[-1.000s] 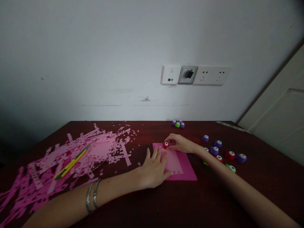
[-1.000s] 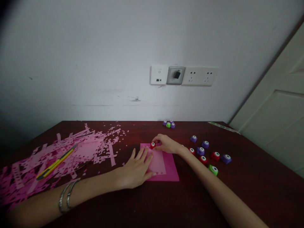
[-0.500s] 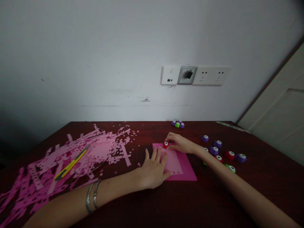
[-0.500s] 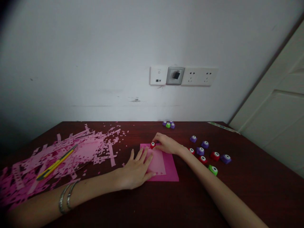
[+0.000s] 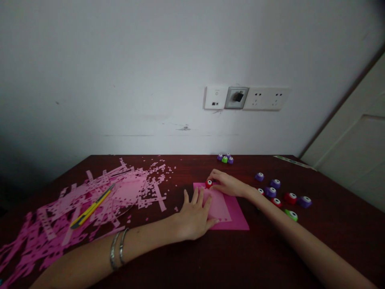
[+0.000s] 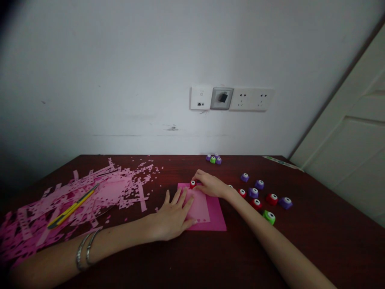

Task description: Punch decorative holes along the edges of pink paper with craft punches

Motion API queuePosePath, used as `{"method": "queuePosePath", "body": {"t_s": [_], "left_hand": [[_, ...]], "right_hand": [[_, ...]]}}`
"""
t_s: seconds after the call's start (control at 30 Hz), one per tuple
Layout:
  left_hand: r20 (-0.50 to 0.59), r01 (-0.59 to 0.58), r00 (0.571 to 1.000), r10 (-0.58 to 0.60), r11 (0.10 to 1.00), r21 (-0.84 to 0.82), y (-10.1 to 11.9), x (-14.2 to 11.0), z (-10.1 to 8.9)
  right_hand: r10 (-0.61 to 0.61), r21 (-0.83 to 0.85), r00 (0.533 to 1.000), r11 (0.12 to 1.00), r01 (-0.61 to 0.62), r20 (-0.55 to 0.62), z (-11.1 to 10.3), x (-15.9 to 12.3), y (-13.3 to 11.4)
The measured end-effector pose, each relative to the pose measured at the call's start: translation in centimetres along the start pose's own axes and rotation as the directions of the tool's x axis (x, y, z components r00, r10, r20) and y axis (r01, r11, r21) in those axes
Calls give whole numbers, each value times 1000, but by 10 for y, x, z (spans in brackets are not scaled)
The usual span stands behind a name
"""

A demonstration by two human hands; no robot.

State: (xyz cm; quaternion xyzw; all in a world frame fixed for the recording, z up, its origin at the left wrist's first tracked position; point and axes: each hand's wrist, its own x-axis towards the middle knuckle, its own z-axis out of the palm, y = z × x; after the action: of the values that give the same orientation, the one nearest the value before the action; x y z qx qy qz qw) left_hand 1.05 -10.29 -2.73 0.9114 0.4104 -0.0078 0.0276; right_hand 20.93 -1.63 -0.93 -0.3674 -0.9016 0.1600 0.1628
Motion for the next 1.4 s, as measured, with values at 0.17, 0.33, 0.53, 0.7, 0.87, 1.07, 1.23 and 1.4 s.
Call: {"method": "queuePosePath", "body": {"t_s": [0.17,0.33,0.53,0.7,0.87,1.07,1.23,1.4], "left_hand": [[-15,6,1000,-5,1000,21,1,-1,-2],[-9,0,1000,0,1000,7,1,-1,-3],[-7,-6,1000,6,1000,1,0,-1,-1],[0,-3,1000,3,1000,3,-1,0,0],[-3,4,1000,-4,1000,-13,0,0,-2],[18,-10,1000,10,1000,0,1,-3,-10],[11,-34,999,34,999,12,2,-6,-10],[25,-39,999,39,999,4,2,-6,-9]], "right_hand": [[12,-36,1000,999,-12,3,-2,-1,-4],[53,-107,999,993,-52,9,-5,-3,-8],[36,-75,999,997,-36,2,-3,-3,-5],[47,9,999,999,-47,-25,-8,-3,4],[55,21,997,998,-53,-62,-17,-4,8],[90,-10,989,996,-92,-116,-31,-7,15],[209,-63,964,973,-221,-164,-54,-21,26],[372,-41,905,921,-388,-205,-70,-39,49]]}}
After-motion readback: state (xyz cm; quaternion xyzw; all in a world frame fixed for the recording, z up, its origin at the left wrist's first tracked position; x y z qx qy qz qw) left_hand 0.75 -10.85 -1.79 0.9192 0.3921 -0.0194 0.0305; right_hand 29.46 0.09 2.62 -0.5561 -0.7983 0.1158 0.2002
